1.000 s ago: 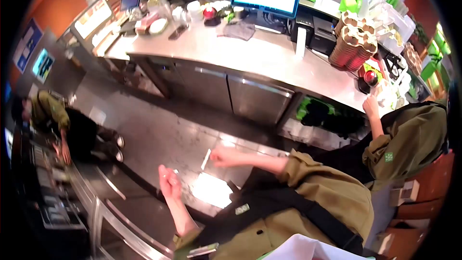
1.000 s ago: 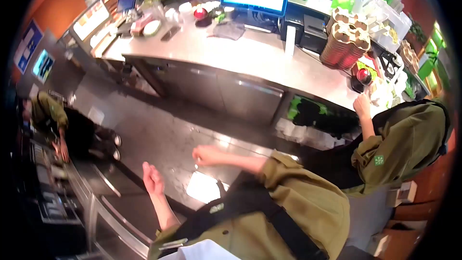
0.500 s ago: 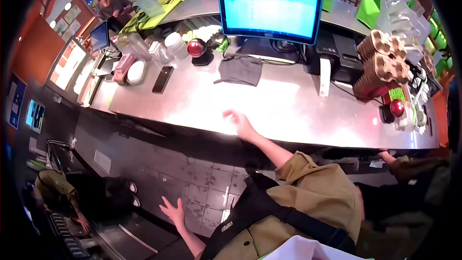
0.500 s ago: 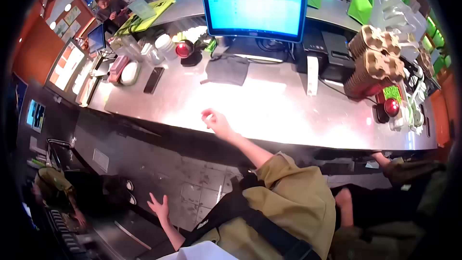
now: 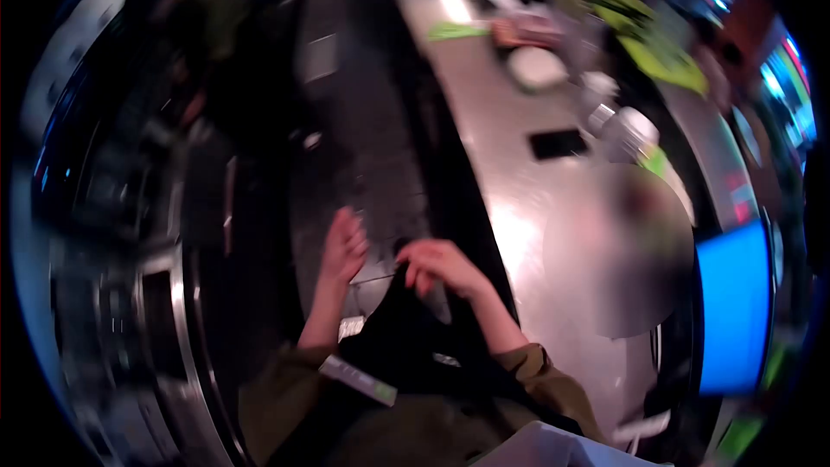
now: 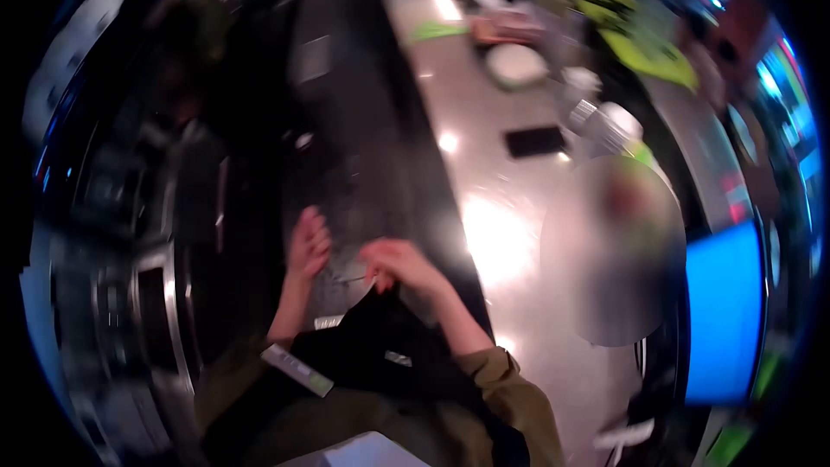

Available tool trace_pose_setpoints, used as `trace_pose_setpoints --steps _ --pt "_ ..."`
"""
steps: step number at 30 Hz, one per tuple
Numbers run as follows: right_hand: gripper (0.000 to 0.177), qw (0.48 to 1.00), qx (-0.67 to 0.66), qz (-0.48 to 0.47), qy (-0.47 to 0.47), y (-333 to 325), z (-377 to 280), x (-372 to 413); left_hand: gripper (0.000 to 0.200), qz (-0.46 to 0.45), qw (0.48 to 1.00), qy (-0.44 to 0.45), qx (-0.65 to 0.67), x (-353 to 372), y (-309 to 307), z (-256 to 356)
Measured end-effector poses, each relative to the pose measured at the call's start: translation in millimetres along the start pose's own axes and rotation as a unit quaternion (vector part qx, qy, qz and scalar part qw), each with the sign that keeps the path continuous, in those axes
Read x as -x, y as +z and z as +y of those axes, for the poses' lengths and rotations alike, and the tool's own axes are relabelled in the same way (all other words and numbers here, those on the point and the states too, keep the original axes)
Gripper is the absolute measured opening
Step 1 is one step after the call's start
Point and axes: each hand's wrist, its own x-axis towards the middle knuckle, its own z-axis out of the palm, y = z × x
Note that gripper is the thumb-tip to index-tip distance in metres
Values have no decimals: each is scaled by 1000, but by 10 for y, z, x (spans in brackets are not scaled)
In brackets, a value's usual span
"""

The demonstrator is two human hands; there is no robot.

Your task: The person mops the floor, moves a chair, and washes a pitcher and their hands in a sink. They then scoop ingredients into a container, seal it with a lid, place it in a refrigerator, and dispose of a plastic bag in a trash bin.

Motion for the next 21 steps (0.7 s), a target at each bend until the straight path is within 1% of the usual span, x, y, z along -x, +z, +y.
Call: trace_pose_setpoints --steps 1,2,3,4,5,6,7,8,9,10,11,12,13,14,15,16,17,18,19,20,21 --pt "25 983 141 67 -98 88 -214 -507 25 95 995 25 4 -429 -110 311" --pt "22 914 279 177 -237 80 -626 -734 28 33 999 15 -20 -394 122 546" --pt "20 915 266 137 -270 191 -1038 -791 28 -143 985 52 -78 -487 382 888" --pt "18 920 249 100 -284 224 -1245 -780 28 -300 942 77 -126 -582 473 1116" --pt "24 916 236 48 -321 113 -1215 -891 28 -204 971 84 -89 -726 242 1254" --pt "18 924 113 -47 -362 -32 -1269 -1178 27 -110 988 89 -59 -1061 65 1474" --pt "14 958 30 -2 -284 -117 -1410 -1720 27 -20 995 97 -23 -1473 -162 1691" --pt "11 979 -58 52 -187 -167 -1488 -2257 27 82 992 82 39 -1915 -439 1852" --pt "22 971 8 101 -217 -216 -1542 -2834 27 76 991 98 -59 -1831 -301 1920" --pt "24 966 33 28 -256 -205 -1719 -3051 27 55 977 121 -169 -1841 -28 2141" --pt "26 951 58 -50 -301 -168 -1963 -3192 27 -103 964 148 -197 -1966 126 2485" --pt "28 935 75 -116 -326 -137 -2132 -3252 27 -245 933 159 -212 -1958 187 2733" --pt "30 901 94 -258 -337 -132 -2361 -3433 27 -375 887 156 -219 -1939 169 2889" --pt "36 878 110 -263 -385 -120 -2447 -3689 28 -389 900 136 -143 -2130 40 3059" --pt "38 931 76 -202 -294 -232 -2475 -4015 29 -178 966 126 -137 -2416 -108 3183" --pt "40 971 40 -135 -195 -420 -2401 -4392 29 43 986 111 -121 -2743 -317 3245" --pt "43 986 -18 -67 -152 -622 -2330 -4901 27 49 996 72 -8 -3189 -633 3311" --pt "43 980 -25 -102 -171 -685 -2407 -5008 27 39 986 72 -148 -3384 -640 3310" --pt "43 969 -24 -146 -198 -745 -2541 -5087 27 -45 962 90 -254 -3492 -457 3367" --pt "44 955 -19 -193 -223 -826 -2761 -5268 28 -126 919 110 -357 -3671 -302 3482" --pt "40 932 6 -270 -242 -936 -2998 -5451 28 -204 946 76 -240 -3980 -337 3567"
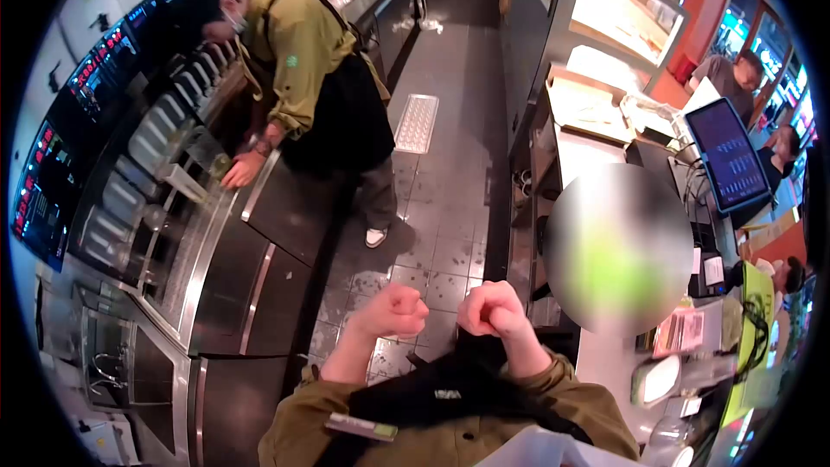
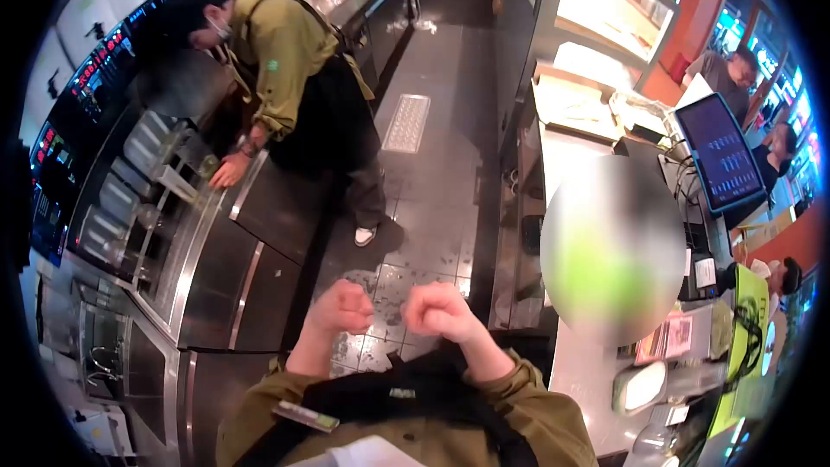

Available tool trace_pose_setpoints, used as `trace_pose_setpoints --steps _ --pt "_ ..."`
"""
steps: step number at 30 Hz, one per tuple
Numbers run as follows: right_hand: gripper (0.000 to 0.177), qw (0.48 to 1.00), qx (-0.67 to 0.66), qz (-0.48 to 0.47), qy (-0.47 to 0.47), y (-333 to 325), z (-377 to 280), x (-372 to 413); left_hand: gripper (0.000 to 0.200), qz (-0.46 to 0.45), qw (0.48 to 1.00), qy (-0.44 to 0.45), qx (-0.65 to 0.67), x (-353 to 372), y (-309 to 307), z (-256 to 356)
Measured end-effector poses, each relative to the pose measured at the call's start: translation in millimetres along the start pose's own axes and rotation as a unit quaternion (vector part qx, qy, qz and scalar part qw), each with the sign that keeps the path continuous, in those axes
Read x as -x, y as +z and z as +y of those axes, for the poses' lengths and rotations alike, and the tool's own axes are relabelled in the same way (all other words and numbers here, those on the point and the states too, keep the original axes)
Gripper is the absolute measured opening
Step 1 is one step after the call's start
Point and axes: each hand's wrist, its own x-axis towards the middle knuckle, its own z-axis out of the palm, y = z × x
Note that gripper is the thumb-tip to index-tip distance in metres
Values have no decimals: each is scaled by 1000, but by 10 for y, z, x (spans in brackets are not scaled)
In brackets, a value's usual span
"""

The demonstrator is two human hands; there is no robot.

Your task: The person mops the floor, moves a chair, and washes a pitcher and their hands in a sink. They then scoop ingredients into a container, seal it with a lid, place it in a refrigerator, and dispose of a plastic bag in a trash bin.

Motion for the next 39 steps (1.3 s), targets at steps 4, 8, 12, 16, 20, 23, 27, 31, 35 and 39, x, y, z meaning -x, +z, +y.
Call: trace_pose_setpoints --steps 4,8,12,16,20,23,27,31,35,39 --pt "29 992 -8 85 94 -1496 233 -594 28 164 946 -53 275 -1368 -1284 -519" --pt "28 976 -167 133 50 -2567 -289 -1455 26 231 842 -86 480 -2493 -2113 -34" --pt "33 991 -125 -30 37 -3132 -866 -2285 25 114 958 88 246 -3315 -2091 932" --pt "36 970 -12 119 211 -4479 -96 -3467 26 226 883 30 409 -4258 -3266 794" --pt "36 997 -22 -19 78 -4969 -469 -4457 24 158 956 62 239 -5125 -4015 1463" --pt "38 998 1 -42 55 -5756 -303 -5374 22 174 973 141 -53 -5878 -4988 1754" --pt "40 992 -19 72 103 -6436 -344 -6370 27 96 993 56 28 -6910 -5450 2611" --pt "37 996 -8 58 66 -7151 -423 -7098 27 -53 992 -83 -73 -7654 -6192 3100" --pt "34 988 -116 -86 -52 -7769 -409 -7827 31 -15 996 -26 -87 -8190 -6977 3432" --pt "27 977 -86 149 124 -9286 117 -8859 16 219 807 -39 -547 -8628 -8611 3016"
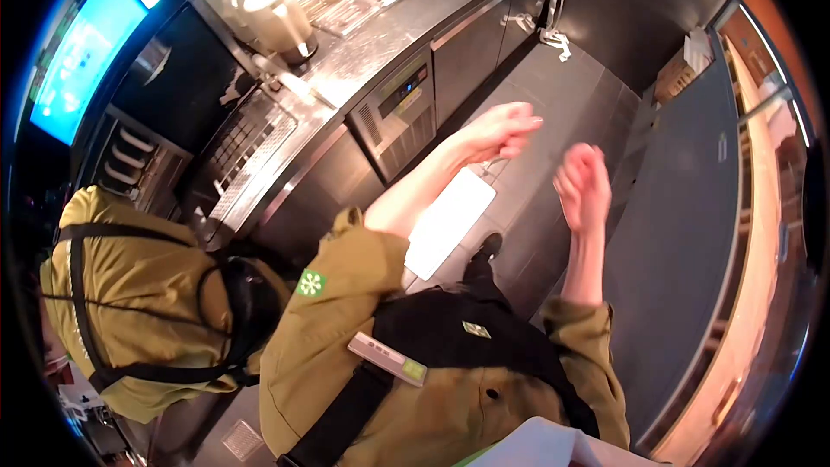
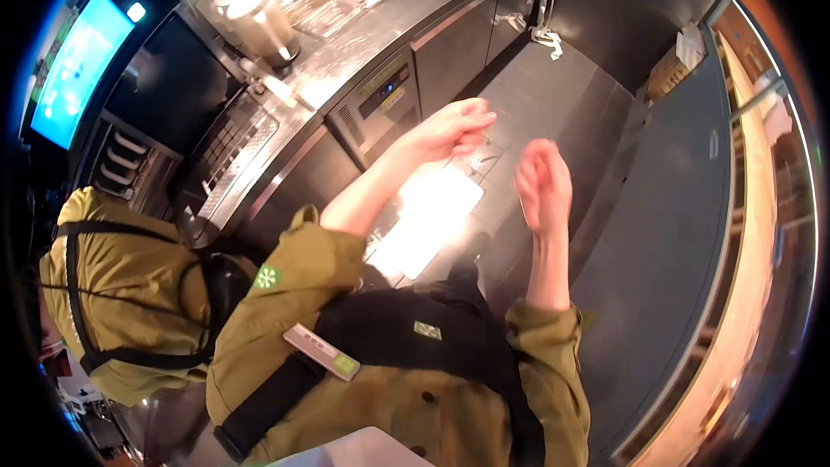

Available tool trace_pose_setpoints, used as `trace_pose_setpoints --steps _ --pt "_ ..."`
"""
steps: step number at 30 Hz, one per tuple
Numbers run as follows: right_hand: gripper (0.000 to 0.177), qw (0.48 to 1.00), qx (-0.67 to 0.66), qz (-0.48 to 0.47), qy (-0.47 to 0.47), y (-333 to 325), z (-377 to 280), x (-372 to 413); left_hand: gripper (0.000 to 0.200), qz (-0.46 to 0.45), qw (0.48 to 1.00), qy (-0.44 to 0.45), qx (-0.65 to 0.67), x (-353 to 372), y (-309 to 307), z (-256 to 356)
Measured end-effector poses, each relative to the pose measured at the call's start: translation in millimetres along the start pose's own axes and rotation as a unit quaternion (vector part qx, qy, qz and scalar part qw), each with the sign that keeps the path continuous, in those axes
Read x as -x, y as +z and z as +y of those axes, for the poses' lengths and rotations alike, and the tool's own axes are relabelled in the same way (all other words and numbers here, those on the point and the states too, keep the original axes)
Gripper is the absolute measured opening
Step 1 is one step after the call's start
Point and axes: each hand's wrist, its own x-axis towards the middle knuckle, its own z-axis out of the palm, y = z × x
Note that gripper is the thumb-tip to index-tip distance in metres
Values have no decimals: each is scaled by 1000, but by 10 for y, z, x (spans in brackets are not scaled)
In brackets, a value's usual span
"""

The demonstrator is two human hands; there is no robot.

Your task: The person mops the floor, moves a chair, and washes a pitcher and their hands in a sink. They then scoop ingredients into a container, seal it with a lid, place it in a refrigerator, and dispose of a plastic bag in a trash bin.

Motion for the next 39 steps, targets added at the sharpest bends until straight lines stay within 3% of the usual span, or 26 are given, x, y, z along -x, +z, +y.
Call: trace_pose_setpoints --steps 1,2,3,4,5,7,8,9,10,11,12,14,17,18,20,21,22,24,26,28,30,31,32,36,37,39 --pt "25 991 126 37 -29 -257 30 -200 14 91 963 -3 -254 -277 48 -377" --pt "23 963 253 60 -73 -419 -61 -466 15 187 848 -2 -496 -697 -85 -559" --pt "24 967 255 19 0 -427 -235 -574 14 4 884 -128 -450 -758 -177 -579" --pt "24 974 201 -99 40 -568 -333 -715 27 -31 923 -199 -327 -786 -217 -691" --pt "25 965 193 -146 97 -681 -382 -897 36 -66 960 -174 -209 -696 -257 -901" --pt "29 910 330 -139 208 -1118 -226 -1411 42 -101 939 -251 -213 -624 -347 -933" --pt "31 869 424 -111 229 -1346 -78 -1654 50 -68 919 -336 -193 -651 -458 -725" --pt "31 762 608 -155 160 -1522 -30 -1822 47 11 910 -331 -249 -565 -470 -819" --pt "32 619 758 -195 73 -1634 -8 -2003 46 30 880 -398 -259 -583 -543 -817" --pt "33 650 706 -242 143 -1587 -80 -2212 46 30 855 -453 -251 -624 -629 -852" --pt "35 727 591 -281 209 -1578 -76 -2432 47 20 837 -496 -231 -688 -716 -883" --pt "32 815 368 -284 348 -1599 105 -2811 45 2 839 -512 -187 -857 -874 -1124" --pt "36 709 546 -368 252 -1513 209 -3424 43 -1 911 -392 -126 -1386 -1378 -1602" --pt "37 689 536 -393 289 -1553 249 -3696 40 41 929 -346 -127 -1650 -1613 -1764" --pt "38 703 522 -386 291 -1630 317 -4292 40 157 933 -305 -111 -2230 -2229 -2094" --pt "39 721 511 -360 300 -1704 350 -4620 38 214 893 -369 -146 -2588 -2582 -1938" --pt "31 740 510 -333 286 -1750 358 -4958 35 210 851 -445 -183 -2902 -2962 -2028" --pt "22 797 453 -244 316 -1669 352 -5681 34 308 815 -404 -278 -3210 -3389 -2423" --pt "15 823 448 -226 267 -1586 444 -6358 33 387 759 -371 -370 -3387 -3608 -2813" --pt "22 847 424 -202 249 -1415 588 -6921 33 445 684 -325 -478 -3447 -3803 -3138" --pt "35 872 420 -169 185 -1390 927 -7375 33 450 657 -333 -505 -3467 -3981 -3428" --pt "48 889 397 -144 176 -1249 1073 -7535 33 433 672 -368 -474 -3444 -4032 -3547" --pt "58 873 437 -157 152 -1277 1271 -7732 34 415 687 -403 -439 -3435 -4056 -3669" --pt "68 795 538 -244 141 -1090 1732 -8210 31 416 698 -455 -365 -3460 -4205 -3581" --pt "53 799 532 -263 100 -1084 1852 -8255 28 425 693 -440 -382 -3444 -4223 -3559" --pt "47 763 517 -361 142 -1106 1972 -8335 28 429 696 -435 -377 -3365 -4246 -3527"
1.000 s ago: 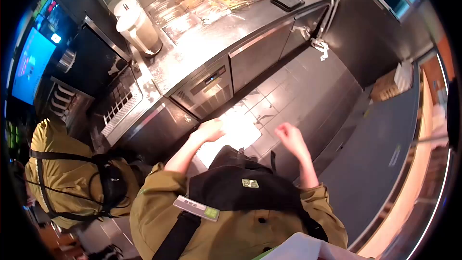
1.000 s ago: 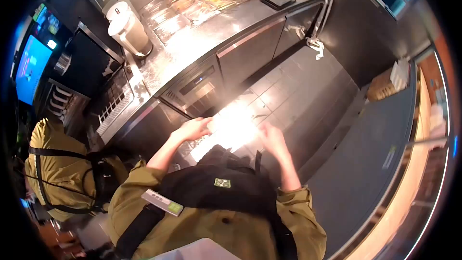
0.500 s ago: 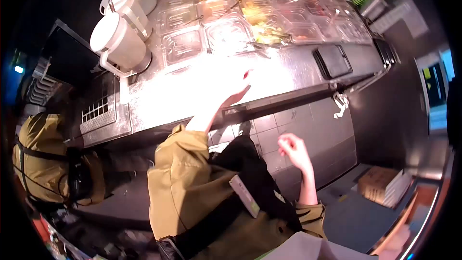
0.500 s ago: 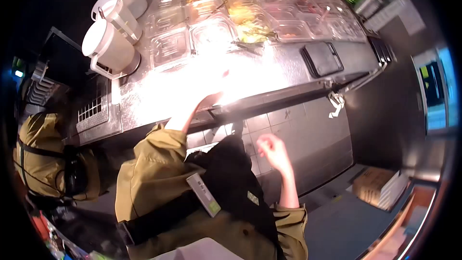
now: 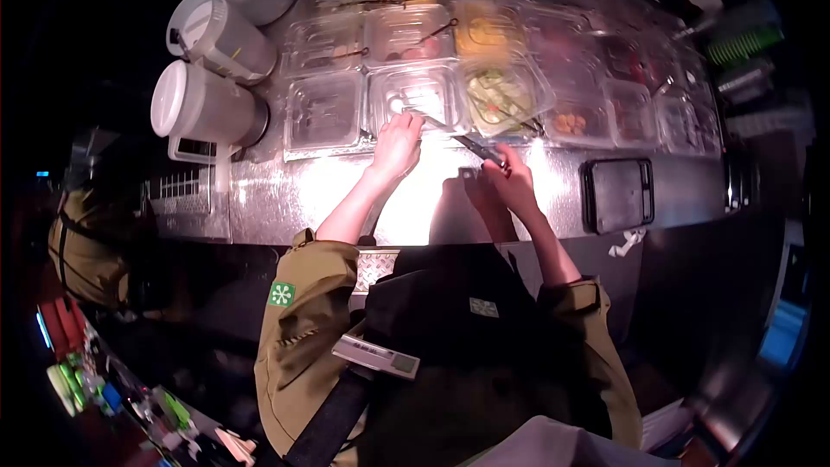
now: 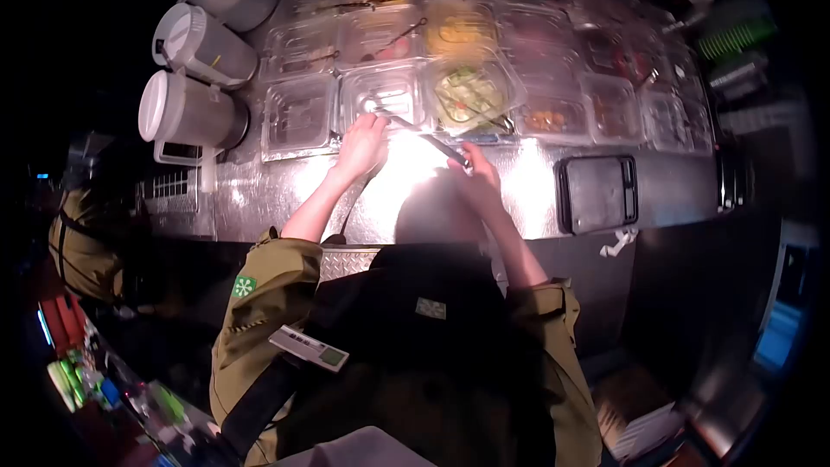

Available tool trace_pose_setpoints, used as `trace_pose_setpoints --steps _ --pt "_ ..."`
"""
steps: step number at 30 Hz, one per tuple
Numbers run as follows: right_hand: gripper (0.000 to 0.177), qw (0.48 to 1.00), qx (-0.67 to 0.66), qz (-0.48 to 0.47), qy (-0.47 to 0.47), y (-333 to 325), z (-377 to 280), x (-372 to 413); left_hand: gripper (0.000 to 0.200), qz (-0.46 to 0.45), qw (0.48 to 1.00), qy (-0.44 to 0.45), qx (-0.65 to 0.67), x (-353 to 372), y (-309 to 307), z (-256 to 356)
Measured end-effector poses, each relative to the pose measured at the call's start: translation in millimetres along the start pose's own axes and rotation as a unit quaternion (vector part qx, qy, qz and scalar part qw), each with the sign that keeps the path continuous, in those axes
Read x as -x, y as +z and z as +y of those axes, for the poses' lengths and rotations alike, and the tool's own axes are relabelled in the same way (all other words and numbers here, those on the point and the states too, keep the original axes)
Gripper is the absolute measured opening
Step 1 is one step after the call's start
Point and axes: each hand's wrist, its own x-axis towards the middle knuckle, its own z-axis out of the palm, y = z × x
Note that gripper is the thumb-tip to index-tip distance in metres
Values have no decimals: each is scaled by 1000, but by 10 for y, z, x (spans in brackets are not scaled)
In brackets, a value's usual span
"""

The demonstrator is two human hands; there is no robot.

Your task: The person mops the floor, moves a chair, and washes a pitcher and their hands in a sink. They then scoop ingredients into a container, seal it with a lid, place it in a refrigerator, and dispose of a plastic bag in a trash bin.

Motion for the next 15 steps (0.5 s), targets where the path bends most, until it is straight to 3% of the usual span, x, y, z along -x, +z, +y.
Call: trace_pose_setpoints --steps 1,2,4,7,9,10,13,15 --pt "44 998 8 -58 -12 -33 -13 -65 28 4 1000 -2 7 -13 -19 -1" --pt "35 995 -73 -68 -25 28 -40 -86 29 18 1000 -12 17 -19 -47 2" --pt "32 985 -74 -155 13 -49 -196 -123 31 32 998 -29 40 51 -134 48" --pt "24 976 16 -202 -76 -65 -70 -387 31 103 993 -50 39 49 -218 54" --pt "20 944 177 -237 -144 -138 -262 -694 33 115 990 -66 56 8 -321 97" --pt "14 950 179 -188 -173 -140 -310 -787 34 121 988 -70 61 -23 -361 98" --pt "11 877 350 -209 -254 -302 -738 -1068 34 128 981 -102 100 -60 -398 106" --pt "10 835 390 -224 -317 -386 -854 -1139 34 123 983 -103 87 -31 -351 65"
